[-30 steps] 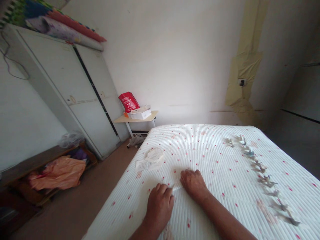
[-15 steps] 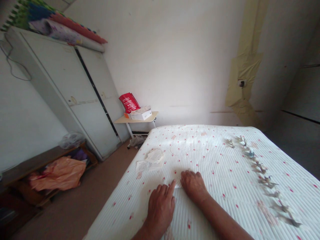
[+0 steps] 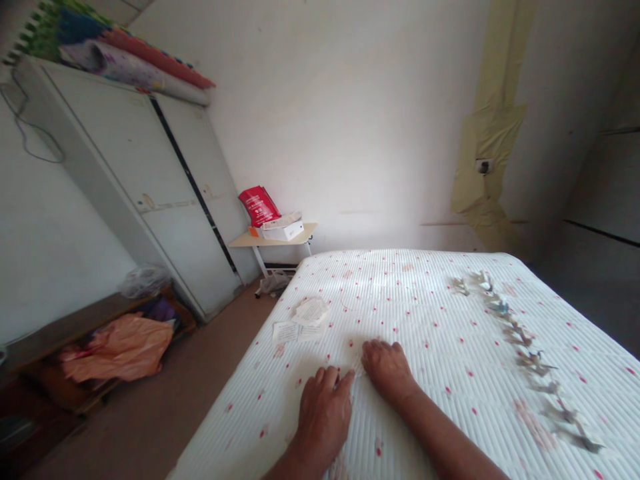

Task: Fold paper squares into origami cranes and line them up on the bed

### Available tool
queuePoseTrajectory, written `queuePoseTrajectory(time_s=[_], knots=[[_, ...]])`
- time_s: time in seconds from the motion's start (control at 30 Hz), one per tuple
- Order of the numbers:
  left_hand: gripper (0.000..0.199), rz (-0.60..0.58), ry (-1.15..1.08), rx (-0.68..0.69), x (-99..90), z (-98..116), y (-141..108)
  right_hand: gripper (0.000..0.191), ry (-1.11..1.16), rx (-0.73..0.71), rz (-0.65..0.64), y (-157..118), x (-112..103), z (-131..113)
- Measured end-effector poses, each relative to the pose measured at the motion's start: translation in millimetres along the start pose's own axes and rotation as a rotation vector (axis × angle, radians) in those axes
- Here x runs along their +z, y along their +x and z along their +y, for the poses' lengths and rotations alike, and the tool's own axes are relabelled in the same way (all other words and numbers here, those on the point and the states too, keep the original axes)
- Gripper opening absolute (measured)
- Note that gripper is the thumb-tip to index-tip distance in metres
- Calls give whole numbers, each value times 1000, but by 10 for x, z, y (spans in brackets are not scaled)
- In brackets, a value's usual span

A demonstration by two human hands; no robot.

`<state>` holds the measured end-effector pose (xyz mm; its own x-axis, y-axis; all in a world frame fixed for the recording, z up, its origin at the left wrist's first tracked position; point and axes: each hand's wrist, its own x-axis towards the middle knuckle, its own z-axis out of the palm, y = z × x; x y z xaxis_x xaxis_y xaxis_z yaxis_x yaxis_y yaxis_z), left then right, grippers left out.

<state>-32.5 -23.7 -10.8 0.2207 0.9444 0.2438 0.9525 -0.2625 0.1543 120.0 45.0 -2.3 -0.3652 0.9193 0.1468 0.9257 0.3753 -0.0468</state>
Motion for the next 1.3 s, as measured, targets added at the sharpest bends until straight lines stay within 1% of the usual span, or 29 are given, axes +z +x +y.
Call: queuePoseTrajectory(time_s=[0.27,0.4,0.63,0.83,0.93,1.0,1.17,1.3], knots=[[32,8,-8,-3,28,-9,9,21,32,4,-33,11,-9,17],[32,-17,1,-6,36,-10,12,18,50,17,-41,16,-12,21],[31,-33,37,15,101,-25,17,13,76,82,-32,20,-2,34],[32,-33,17,-4,55,-5,24,11,159,126,39,-5,38,58],[25,-41,-8,-21,16,-3,75,12,178,125,85,-22,63,54],[21,-30,-18,-24,5,-15,126,13,174,125,106,-29,80,45],[17,50,-62,46,35,-78,247,12,138,120,148,-37,123,28],[15,112,-56,118,84,-102,290,10,124,121,171,-48,113,9]])
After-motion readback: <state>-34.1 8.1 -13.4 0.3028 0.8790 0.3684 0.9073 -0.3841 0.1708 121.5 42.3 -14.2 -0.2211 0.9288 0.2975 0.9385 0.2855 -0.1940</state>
